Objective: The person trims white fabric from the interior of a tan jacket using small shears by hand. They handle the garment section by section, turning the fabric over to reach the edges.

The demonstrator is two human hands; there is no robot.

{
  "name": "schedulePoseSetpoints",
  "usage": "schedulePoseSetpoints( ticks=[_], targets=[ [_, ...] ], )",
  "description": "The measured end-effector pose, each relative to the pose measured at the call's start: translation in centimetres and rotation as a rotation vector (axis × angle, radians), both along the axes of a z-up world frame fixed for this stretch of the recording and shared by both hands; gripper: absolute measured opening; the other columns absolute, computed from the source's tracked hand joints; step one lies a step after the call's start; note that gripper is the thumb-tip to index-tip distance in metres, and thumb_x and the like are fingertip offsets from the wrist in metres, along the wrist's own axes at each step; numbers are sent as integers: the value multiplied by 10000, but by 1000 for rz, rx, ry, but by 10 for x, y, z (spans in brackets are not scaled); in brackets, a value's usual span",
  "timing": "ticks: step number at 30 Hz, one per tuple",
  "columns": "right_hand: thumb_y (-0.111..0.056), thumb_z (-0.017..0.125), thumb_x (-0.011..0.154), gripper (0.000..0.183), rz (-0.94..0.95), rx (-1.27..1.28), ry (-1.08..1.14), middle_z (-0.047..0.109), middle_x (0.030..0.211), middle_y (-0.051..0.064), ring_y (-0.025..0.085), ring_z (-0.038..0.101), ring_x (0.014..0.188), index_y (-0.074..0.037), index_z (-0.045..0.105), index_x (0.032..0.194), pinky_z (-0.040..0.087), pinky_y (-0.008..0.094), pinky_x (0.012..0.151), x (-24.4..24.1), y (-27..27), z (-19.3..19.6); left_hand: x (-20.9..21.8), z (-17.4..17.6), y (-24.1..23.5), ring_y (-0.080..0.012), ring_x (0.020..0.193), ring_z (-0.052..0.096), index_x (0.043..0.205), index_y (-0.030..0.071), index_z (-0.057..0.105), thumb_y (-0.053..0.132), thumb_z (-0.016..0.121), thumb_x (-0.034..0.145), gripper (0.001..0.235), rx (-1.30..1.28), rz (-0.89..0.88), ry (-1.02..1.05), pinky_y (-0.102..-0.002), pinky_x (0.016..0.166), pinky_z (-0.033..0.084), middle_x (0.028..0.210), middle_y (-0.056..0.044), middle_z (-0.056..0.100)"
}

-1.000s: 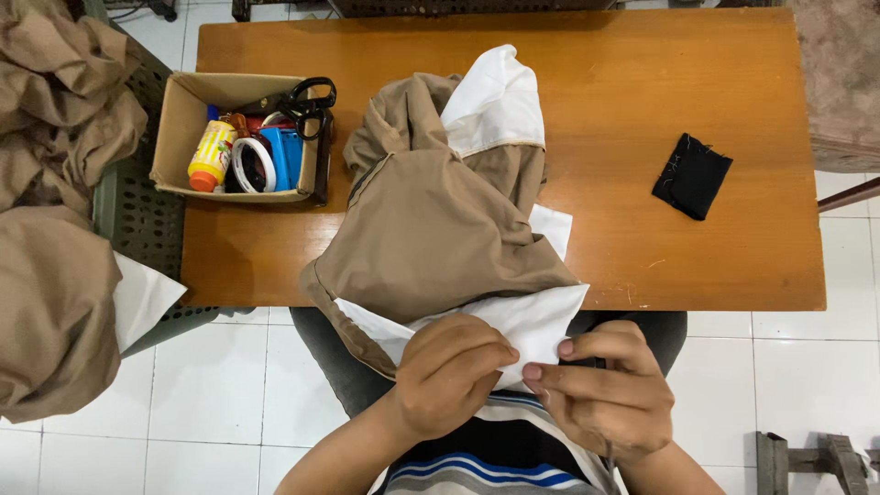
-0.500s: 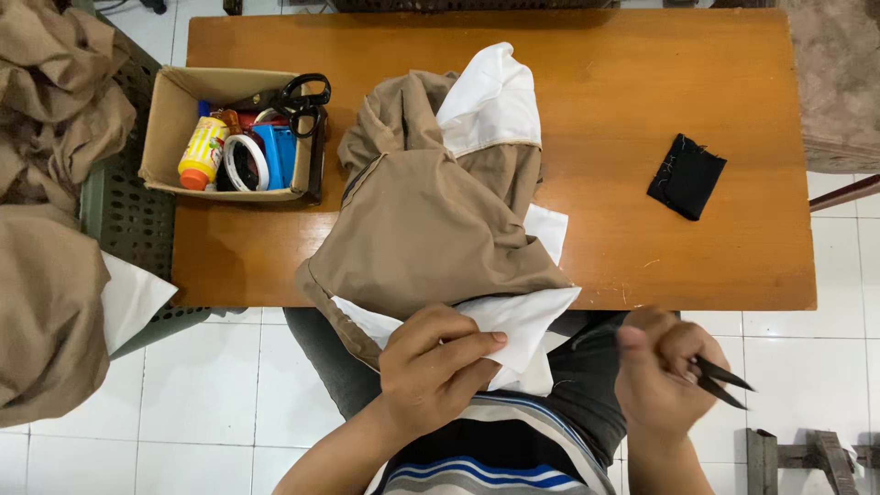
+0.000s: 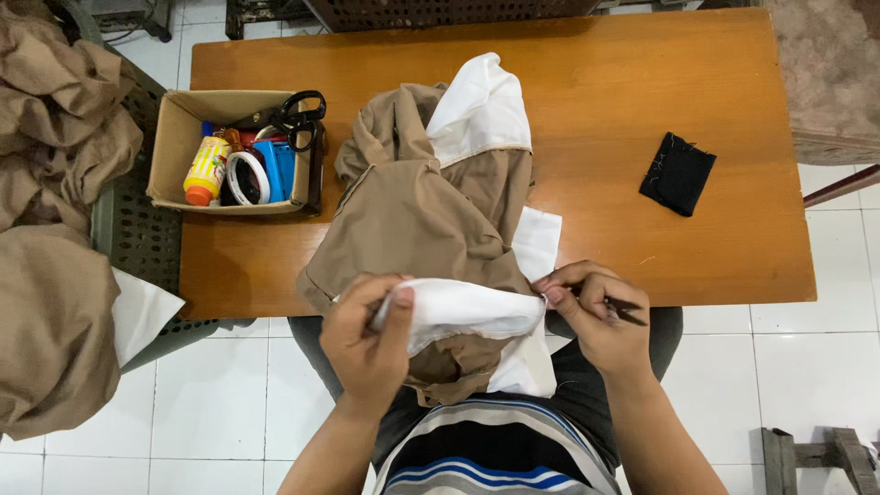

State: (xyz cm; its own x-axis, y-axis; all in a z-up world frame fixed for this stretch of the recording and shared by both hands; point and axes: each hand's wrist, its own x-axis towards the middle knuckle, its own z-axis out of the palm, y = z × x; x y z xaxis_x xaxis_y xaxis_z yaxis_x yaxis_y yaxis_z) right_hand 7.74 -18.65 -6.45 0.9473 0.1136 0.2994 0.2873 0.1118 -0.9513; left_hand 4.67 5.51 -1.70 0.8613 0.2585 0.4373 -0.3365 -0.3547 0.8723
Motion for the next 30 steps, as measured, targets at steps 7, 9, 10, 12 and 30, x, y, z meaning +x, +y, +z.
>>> schedulePoseSetpoints(
  ticks=[7,9,10,12,30],
  targets=[
    [19,650,972,556,-171,63,46,732,834,230,232,717,673,-138,302,568,570,279,624,-5,11,2,7,-20,27,-102,593,609,932,-23,740,132,709,973,163,-87,188,-17,-271,584,536,637,-79,633],
    [23,624,981,550,-174,23,38,744,857,242,252,740,700,-137,302,564,572,281,648,-7,15,4,7,-21,28,-99,595,600,929,-27,738,132,713,973,167,-99,197,-18,-276,579,538,628,-84,628],
    [39,662,940,547,-146,25,47,753,886,248,265,756,734,-133,307,562,581,295,657,-8,17,6,6,-21,27,-92,611,610,930,-22,739,136,717,973,165,-109,198,-13,-278,591,550,628,-77,629],
    [56,699,899,549,-119,27,57,763,915,254,279,772,769,-129,311,559,590,310,667,-9,19,7,3,-22,28,-85,627,620,931,-18,740,140,720,973,164,-118,199,-8,-280,602,562,629,-71,630],
    [-17,643,992,501,-132,-44,-72,691,827,158,241,653,722,-147,317,633,498,283,691,-5,29,3,7,-19,31,-61,669,573,900,-8,765,97,778,920,107,-97,191,-10,-289,593,546,645,-92,690]
  ],
)
